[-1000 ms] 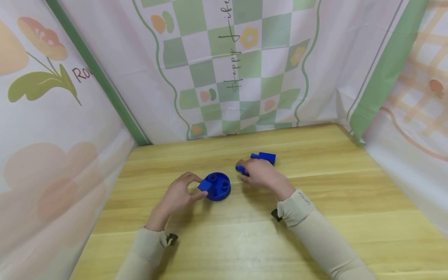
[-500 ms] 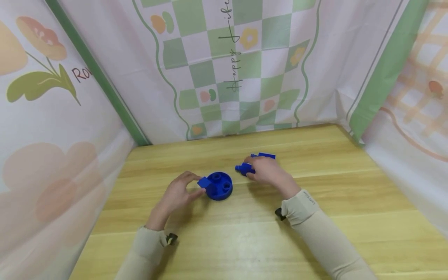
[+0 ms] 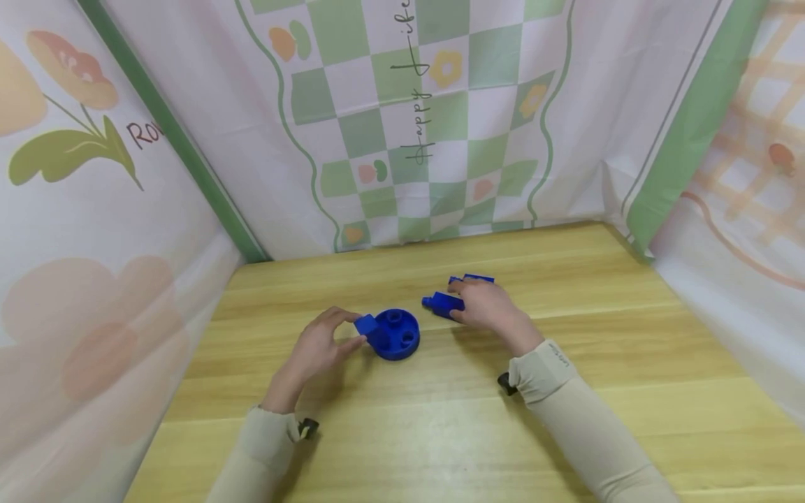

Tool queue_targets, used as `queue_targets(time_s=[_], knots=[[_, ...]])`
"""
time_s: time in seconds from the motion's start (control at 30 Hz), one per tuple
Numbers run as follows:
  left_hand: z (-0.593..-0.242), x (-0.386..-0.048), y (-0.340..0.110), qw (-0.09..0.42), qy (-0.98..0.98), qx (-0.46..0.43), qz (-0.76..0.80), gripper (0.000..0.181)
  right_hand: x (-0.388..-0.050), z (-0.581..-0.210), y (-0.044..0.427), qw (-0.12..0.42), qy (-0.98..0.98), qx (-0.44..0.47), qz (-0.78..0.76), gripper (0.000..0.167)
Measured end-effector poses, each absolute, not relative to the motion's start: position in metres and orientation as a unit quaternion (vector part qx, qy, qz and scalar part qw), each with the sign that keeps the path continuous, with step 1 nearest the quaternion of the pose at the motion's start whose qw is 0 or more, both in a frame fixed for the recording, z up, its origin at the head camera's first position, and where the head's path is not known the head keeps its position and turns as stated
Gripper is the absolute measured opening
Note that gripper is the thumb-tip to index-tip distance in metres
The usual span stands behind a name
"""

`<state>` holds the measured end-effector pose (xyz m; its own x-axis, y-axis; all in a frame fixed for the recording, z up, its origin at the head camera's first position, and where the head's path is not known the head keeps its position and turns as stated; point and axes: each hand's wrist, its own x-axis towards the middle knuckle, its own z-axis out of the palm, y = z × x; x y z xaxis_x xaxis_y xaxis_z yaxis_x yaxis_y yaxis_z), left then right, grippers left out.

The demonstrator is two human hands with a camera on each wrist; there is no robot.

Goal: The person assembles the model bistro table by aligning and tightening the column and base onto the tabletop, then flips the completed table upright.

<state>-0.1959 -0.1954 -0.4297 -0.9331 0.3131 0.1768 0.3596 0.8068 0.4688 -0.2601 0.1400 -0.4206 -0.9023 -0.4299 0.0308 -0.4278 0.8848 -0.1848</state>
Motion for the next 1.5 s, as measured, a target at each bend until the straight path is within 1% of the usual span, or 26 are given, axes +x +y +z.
queue_targets(time_s=[0.1,0.47,0.73,0.97,1.07,1.3,1.5], knots=[[-0.429,-0.196,-0.196,0.039,-0.949,-0.161,-0.266,0.044,-0.261,-0.422,0.140,0.010,0.973,-0.216,-0.087,0.055],[-0.430,-0.200,-0.197,0.039,-0.950,-0.157,-0.266,0.045,-0.265,-0.429,0.139,0.042,0.978,-0.193,-0.070,0.065],[-0.432,-0.202,-0.199,0.046,-0.945,-0.178,-0.269,0.047,-0.270,-0.437,0.137,0.040,0.980,-0.182,-0.071,0.062],[-0.435,-0.204,-0.200,0.029,-0.941,-0.168,-0.292,0.049,-0.271,-0.439,0.138,0.045,0.979,-0.173,-0.095,0.057],[-0.436,-0.205,-0.200,0.023,-0.938,-0.165,-0.302,0.049,-0.270,-0.436,0.139,0.034,0.978,-0.172,-0.116,0.054],[-0.438,-0.207,-0.199,0.023,-0.935,-0.165,-0.312,0.048,-0.271,-0.429,0.140,-0.009,0.972,-0.173,-0.160,0.048],[-0.439,-0.207,-0.198,0.022,-0.934,-0.162,-0.318,0.046,-0.271,-0.425,0.139,-0.030,0.967,-0.166,-0.190,0.047]])
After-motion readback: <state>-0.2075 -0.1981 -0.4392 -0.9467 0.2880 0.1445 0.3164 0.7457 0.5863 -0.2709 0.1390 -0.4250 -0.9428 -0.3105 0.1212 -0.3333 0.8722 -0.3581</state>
